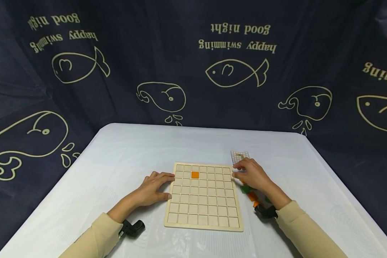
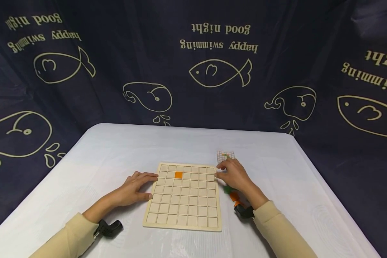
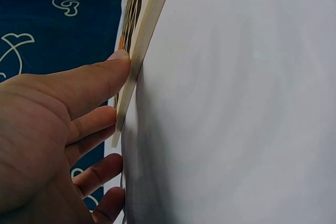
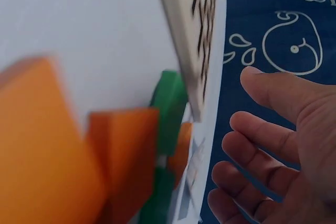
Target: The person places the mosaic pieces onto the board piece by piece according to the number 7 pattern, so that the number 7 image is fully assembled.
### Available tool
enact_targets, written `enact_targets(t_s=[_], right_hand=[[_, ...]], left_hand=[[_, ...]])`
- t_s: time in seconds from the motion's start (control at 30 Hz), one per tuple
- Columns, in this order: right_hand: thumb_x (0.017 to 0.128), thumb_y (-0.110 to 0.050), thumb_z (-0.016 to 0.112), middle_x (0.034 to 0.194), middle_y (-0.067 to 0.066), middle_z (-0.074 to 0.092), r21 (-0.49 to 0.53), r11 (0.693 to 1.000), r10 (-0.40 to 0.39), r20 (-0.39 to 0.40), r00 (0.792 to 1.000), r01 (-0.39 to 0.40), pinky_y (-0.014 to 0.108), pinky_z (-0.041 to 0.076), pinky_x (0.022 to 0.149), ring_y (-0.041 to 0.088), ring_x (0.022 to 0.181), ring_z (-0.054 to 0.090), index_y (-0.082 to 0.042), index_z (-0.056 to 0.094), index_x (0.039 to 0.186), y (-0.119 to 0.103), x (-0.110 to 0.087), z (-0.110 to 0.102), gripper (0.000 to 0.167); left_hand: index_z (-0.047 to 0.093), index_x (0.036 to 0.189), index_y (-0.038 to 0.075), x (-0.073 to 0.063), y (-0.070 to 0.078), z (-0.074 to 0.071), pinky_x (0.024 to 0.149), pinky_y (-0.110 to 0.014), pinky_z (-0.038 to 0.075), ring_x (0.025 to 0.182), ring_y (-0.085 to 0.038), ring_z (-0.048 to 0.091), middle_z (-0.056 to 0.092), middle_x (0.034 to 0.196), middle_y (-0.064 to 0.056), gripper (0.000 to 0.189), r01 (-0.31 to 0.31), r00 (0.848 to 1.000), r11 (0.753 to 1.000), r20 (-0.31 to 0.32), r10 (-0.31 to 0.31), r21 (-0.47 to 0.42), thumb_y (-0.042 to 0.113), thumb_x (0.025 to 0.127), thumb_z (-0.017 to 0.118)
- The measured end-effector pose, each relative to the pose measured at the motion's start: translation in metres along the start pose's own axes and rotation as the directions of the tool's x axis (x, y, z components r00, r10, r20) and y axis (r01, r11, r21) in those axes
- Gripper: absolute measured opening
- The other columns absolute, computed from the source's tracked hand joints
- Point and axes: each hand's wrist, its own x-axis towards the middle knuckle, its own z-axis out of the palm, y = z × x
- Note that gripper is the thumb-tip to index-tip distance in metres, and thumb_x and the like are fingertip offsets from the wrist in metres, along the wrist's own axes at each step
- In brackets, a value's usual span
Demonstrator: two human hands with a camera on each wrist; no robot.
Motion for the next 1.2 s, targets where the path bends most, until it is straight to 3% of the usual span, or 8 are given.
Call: enact_targets(t_s=[0.2,0.53,0.83,1.2], right_hand=[[0.084,-0.027,0.069,0.099,0.008,0.061,-0.063,0.998,0.011,-0.026,1.0,-0.012,0.04,0.042,0.078,0.022,0.09,0.051,-0.006,0.069,0.107,0.008,-0.005,0.001,0.031],[0.079,-0.031,0.073,0.098,0.008,0.063,-0.153,0.986,0.051,-0.048,0.998,-0.057,0.038,0.038,0.076,0.023,0.088,0.048,-0.007,0.071,0.103,0.016,-0.011,0.003,0.035],[0.077,-0.029,0.075,0.093,0.007,0.062,-0.178,0.983,0.026,-0.058,0.998,-0.036,0.04,0.037,0.076,0.023,0.086,0.048,-0.007,0.071,0.098,0.019,-0.016,0.003,0.031],[0.077,-0.029,0.075,0.094,0.008,0.062,-0.188,0.981,0.028,-0.064,0.998,-0.04,0.04,0.037,0.076,0.024,0.085,0.049,-0.007,0.071,0.099,0.025,-0.021,0.002,0.032]], left_hand=[[0.054,0.132,0.011,0.001,0.001,0.0,0.08,-0.031,0.027,0.112,-0.019,0.042,0.048,0.142,-0.002,0.057,0.01,1.0,1.0,0.005,-0.01,0.002,0.029,0.081,0.072],[0.054,0.131,0.01,0.0,0.0,0.0,0.08,-0.032,0.027,0.112,-0.02,0.043,0.049,0.141,-0.004,0.057,0.002,1.0,1.0,-0.006,-0.002,-0.003,0.029,0.081,0.072],[0.053,0.133,0.011,-0.001,0.0,0.0,0.08,-0.031,0.026,0.113,-0.019,0.041,0.047,0.143,-0.003,0.057,0.013,1.0,1.0,0.009,-0.013,-0.011,0.03,0.082,0.071],[0.054,0.131,0.009,-0.001,-0.002,0.001,0.079,-0.031,0.026,0.11,-0.019,0.042,0.049,0.142,-0.005,0.056,-0.019,1.0,1.0,-0.011,0.019,-0.002,0.031,0.082,0.071]])
